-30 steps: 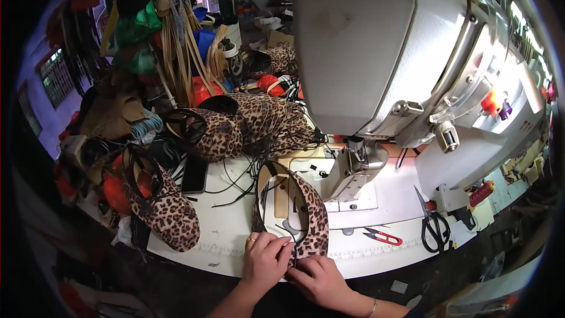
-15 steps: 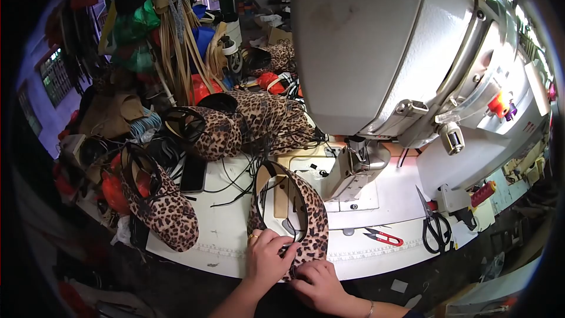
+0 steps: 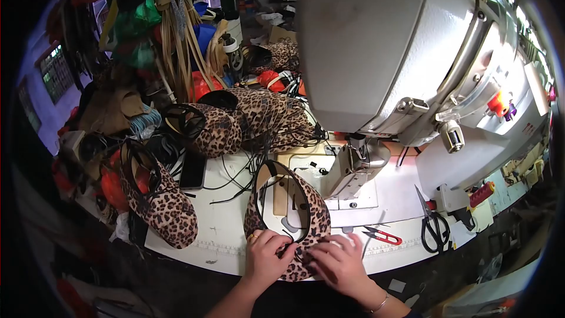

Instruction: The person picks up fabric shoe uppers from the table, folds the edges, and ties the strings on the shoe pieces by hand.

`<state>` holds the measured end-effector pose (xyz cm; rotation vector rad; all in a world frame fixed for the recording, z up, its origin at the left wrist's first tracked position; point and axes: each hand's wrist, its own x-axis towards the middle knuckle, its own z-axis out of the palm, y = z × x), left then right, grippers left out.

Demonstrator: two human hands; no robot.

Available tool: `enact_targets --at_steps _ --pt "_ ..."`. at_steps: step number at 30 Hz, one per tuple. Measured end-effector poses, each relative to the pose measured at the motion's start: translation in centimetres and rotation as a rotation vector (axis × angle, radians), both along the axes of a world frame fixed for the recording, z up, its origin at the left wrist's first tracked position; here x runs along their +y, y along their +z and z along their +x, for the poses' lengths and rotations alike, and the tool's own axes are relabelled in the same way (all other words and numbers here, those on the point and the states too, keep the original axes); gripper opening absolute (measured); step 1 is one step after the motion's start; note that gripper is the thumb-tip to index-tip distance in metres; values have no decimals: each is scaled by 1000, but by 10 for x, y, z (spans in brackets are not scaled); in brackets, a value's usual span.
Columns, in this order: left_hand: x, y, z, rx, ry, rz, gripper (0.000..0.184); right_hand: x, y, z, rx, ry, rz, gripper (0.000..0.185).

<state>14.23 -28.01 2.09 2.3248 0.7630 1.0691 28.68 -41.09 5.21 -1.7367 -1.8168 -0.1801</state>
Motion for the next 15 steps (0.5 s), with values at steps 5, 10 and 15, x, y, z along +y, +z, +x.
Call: enact_targets --at_steps 5,10,15 --pt "1 1 -8 21 -21 -74 14 -14 -5 4 135 83 -170 33" --pt "-1 8 -5 0 -33 -108 12 -19 -9 7 99 149 -241 28" --pt "-10 11 -8 -52 -184 -71 8 14 -12 -4 354 225 -115 25"
